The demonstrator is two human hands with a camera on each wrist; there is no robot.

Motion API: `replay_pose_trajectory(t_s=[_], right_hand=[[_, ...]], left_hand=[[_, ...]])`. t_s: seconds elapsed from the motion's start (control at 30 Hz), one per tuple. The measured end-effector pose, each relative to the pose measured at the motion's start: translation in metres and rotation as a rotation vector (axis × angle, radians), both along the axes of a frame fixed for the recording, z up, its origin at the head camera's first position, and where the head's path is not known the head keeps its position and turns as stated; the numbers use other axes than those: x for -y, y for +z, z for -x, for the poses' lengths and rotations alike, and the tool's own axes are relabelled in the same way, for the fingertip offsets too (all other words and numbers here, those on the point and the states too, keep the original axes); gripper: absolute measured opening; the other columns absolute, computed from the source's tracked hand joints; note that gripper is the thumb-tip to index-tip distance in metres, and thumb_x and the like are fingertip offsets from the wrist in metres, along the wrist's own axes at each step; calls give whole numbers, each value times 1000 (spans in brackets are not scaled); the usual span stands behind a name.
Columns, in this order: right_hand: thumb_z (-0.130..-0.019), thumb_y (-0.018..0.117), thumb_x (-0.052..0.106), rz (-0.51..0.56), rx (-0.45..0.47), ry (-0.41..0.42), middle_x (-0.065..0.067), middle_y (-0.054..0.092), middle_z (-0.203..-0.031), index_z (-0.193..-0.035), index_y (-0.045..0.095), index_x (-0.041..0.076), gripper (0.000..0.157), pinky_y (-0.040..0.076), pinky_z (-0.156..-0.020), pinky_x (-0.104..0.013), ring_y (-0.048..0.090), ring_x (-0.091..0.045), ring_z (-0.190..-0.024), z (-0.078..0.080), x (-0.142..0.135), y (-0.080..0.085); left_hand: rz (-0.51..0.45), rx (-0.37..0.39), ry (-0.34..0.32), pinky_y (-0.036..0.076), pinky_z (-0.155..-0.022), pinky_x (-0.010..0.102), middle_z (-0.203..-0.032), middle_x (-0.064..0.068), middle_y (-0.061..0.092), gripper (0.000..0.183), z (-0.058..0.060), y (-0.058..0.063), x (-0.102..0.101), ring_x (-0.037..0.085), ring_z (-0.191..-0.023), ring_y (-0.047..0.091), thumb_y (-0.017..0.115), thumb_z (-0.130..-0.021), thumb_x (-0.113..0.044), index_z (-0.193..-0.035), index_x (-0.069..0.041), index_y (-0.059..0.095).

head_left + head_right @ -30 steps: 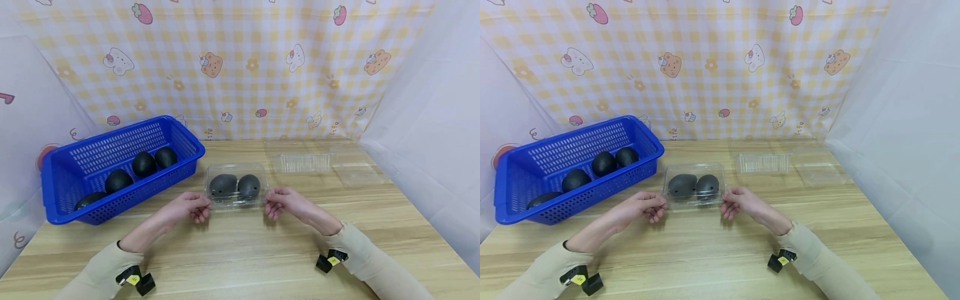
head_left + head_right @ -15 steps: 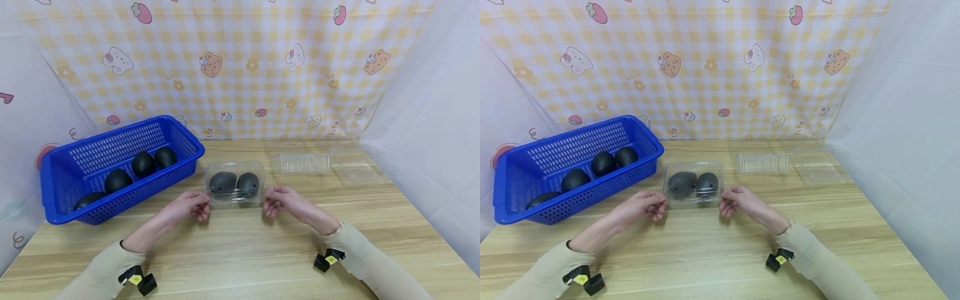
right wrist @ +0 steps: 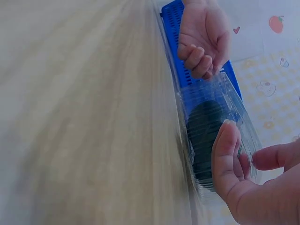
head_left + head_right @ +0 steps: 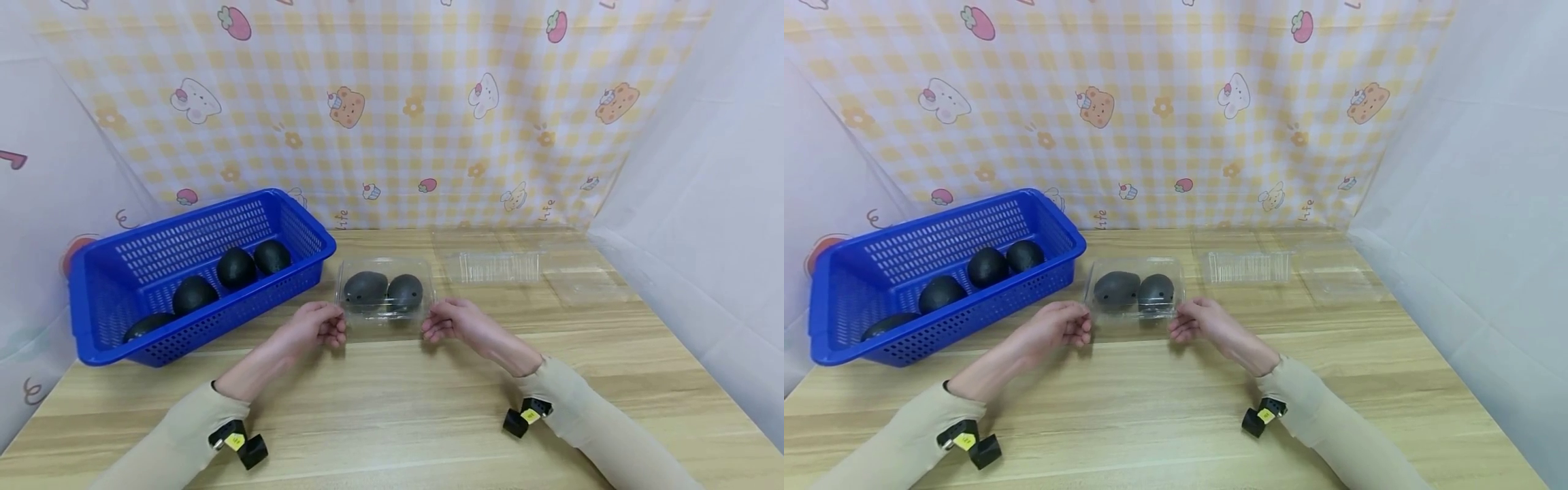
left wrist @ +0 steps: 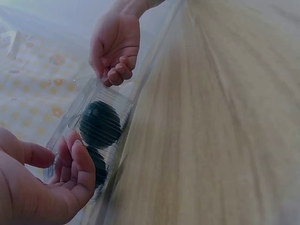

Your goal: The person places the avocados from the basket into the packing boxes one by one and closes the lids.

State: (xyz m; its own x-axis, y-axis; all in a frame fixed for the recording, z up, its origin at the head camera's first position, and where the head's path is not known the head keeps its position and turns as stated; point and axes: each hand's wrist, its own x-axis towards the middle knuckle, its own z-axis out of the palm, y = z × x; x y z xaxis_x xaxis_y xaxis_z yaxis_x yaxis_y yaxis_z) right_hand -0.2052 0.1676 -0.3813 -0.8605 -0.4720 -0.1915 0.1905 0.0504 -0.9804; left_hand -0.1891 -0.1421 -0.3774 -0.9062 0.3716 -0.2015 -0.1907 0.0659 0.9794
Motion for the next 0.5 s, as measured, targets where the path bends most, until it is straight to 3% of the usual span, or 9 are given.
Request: replay_pose_trajectory(t_s=[0.5], right_hand=[[-103,37,2,79,43,-107,-10,66,-89,-110,49,-17,23,57,-77,-24,67,-16,-79,20,13,-1]], left_hand=[[-54,16,135,54,-67,24,-79,3,57,17,21,-3,-8,13,-70,60,41,-102,-6,-99,6,52]])
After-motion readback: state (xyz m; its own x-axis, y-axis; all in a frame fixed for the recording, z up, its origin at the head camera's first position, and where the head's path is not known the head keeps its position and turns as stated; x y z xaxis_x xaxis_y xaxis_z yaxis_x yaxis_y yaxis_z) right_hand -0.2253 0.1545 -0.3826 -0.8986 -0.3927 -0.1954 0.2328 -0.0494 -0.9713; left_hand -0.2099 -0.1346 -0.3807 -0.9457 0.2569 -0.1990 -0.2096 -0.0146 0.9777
